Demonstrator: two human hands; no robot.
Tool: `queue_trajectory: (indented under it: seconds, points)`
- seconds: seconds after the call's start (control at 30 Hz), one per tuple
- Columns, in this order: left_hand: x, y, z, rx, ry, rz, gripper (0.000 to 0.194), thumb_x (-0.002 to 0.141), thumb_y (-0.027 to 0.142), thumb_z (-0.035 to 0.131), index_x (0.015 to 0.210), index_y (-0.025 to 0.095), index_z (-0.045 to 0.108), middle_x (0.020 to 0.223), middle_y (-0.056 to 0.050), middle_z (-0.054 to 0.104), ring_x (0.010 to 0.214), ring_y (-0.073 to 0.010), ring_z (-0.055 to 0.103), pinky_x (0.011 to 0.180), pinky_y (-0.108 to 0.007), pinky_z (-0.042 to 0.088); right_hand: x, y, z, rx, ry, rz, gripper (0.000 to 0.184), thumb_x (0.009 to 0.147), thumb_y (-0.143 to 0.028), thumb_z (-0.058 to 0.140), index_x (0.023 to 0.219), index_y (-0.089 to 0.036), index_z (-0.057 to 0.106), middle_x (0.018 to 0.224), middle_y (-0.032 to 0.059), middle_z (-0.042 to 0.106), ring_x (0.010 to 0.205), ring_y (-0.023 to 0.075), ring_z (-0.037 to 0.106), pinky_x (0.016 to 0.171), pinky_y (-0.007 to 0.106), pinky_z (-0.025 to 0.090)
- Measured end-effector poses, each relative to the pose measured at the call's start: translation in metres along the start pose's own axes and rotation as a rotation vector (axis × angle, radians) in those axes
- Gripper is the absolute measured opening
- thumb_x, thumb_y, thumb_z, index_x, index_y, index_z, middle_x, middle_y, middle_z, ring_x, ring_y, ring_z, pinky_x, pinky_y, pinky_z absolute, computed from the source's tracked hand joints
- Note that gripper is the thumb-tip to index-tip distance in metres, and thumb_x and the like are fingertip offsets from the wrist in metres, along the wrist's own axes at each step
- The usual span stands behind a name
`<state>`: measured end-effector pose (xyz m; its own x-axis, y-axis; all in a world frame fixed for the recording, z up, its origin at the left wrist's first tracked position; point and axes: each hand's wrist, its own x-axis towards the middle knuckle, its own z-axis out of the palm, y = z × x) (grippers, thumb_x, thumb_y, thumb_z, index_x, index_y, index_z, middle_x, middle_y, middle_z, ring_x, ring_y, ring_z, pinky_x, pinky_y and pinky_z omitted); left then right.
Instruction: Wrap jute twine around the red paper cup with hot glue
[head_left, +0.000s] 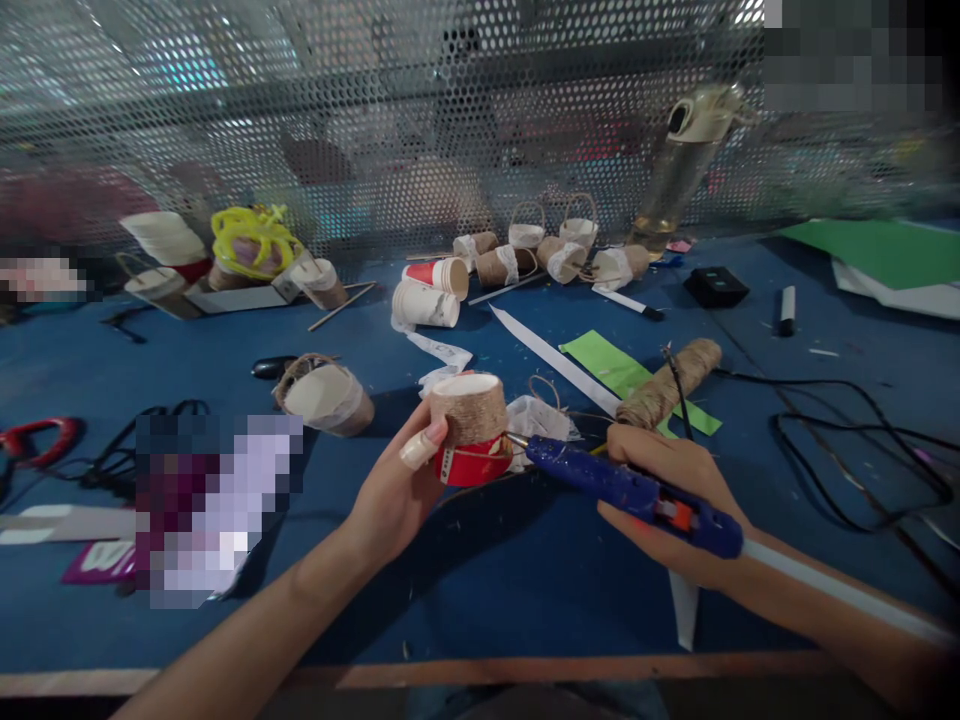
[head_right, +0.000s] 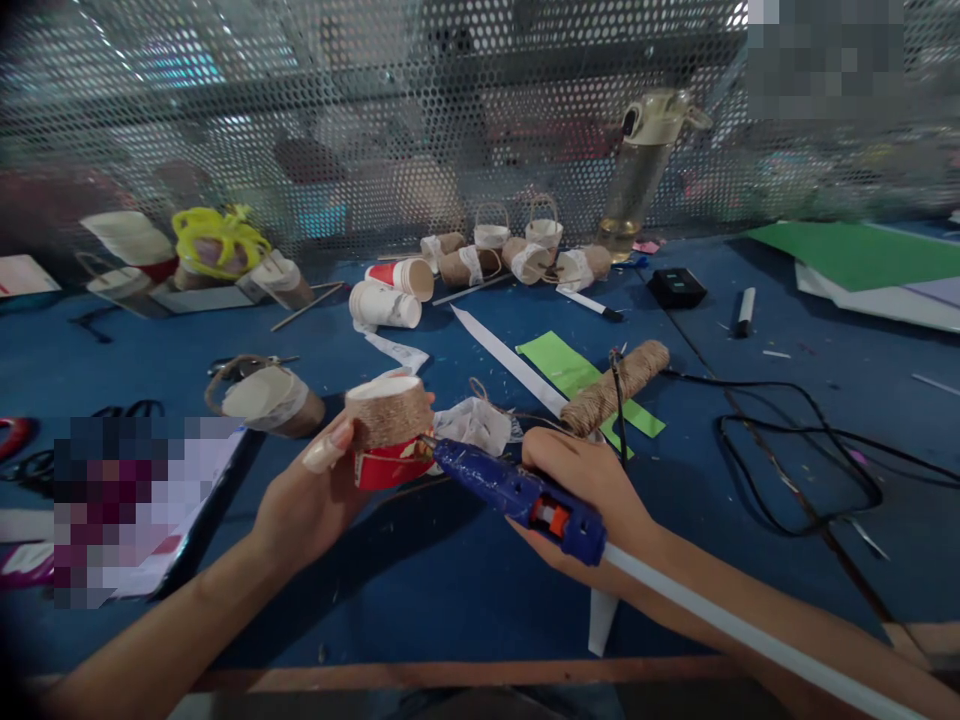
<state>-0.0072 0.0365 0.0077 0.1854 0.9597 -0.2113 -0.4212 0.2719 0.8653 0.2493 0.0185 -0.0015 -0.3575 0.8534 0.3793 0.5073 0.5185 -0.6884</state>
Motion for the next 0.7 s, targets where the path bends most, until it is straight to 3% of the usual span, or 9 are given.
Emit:
queue_trajectory:
  seconds: [0.27,0.5,0.7]
  points:
    - [0.0,-0.0034,-0.0024,-0.004,-0.029,-0.014,0.052,0.089,0.04,0.072,0.138,0.025,0.068,0.13,-0.011,0.074,0.121,-0.036,0.068,0.102,-0.047,0.056,-0.0009,-0.0023,0.0014,-0.014,-0.028,-0.045,0.031,0.078,-0.013,0.059,0.076,-0.025,0.03,0.065,-0.0071,0.038,0.051,0.0096,0.037,0.052,0.026,0.03]
    - [0.0013,-0.0009,-0.0029,0.012,0.078,0.007,0.052,0.081,0.049,0.079,0.126,0.023,0.075,0.12,-0.008,0.078,0.122,-0.0352,0.066,0.105,-0.044,0.054,0.0023,-0.0006,-0.0001,0.012,0.005,0.044,0.033,0.081,-0.012,0.062,0.072,-0.024,0.032,0.063,-0.0066,0.039,0.051,0.0096,0.038,0.05,0.026,0.031]
    - [0.0025,-0.0012,-0.0025,0.006,0.095,0.038,0.046,0.081,0.045,0.08,0.121,0.023,0.077,0.117,-0.007,0.079,0.117,-0.0313,0.069,0.1,-0.038,0.056,-0.0007,0.0025,0.0011,0.063,0.017,0.1,0.029,0.079,-0.008,0.063,0.071,-0.024,0.041,0.063,-0.0065,0.043,0.052,0.0101,0.043,0.051,0.026,0.034]
